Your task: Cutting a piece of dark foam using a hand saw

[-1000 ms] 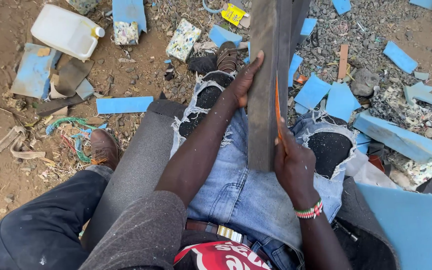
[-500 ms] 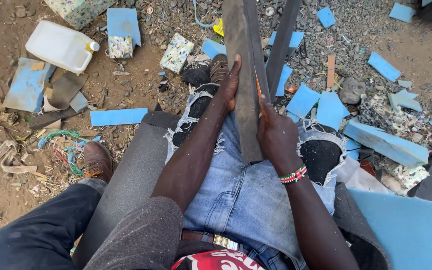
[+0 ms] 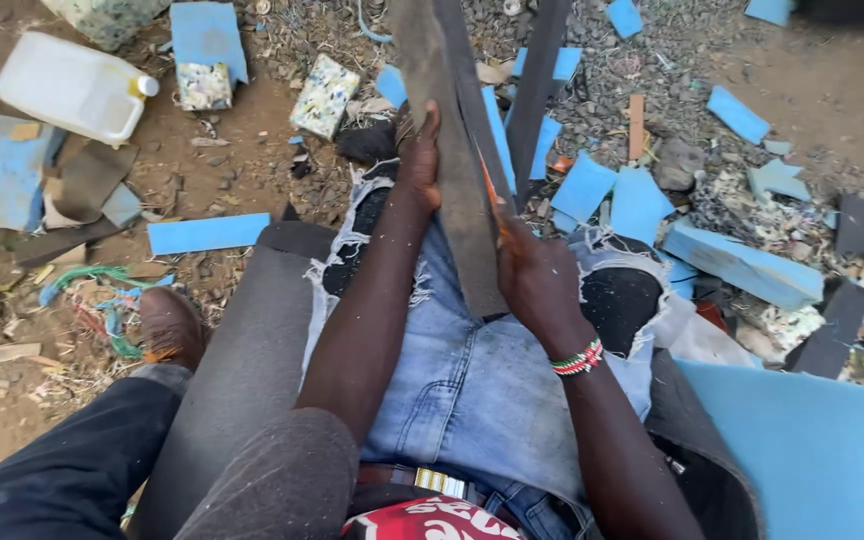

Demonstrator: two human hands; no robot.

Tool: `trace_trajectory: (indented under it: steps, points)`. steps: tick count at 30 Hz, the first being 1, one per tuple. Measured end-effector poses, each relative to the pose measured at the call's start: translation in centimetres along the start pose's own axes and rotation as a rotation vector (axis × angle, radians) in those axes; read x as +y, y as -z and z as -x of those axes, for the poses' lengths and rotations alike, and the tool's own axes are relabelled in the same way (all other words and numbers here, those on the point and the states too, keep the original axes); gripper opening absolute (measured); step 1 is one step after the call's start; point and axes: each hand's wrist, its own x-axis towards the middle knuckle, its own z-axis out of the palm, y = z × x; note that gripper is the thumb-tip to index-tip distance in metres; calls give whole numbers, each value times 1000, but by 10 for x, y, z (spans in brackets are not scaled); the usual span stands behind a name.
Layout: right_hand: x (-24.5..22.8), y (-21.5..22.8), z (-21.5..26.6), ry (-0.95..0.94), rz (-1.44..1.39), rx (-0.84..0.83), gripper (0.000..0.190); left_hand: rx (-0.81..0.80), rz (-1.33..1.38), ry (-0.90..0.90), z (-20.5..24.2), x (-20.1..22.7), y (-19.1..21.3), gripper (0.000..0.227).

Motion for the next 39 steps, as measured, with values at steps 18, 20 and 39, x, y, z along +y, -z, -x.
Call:
trace_trajectory:
  steps: [18,20,39]
  points:
    - [-7,25,88,13,12,-78,59,-97,19,28,15,11,0,85]
    - [-6,24,92,-13,-16,-59,59,-57,-6,-135,14,6,-4,65]
    - [1,-1,3,12,-65,133,58,-78,-255,-76,96,-14,-29,112]
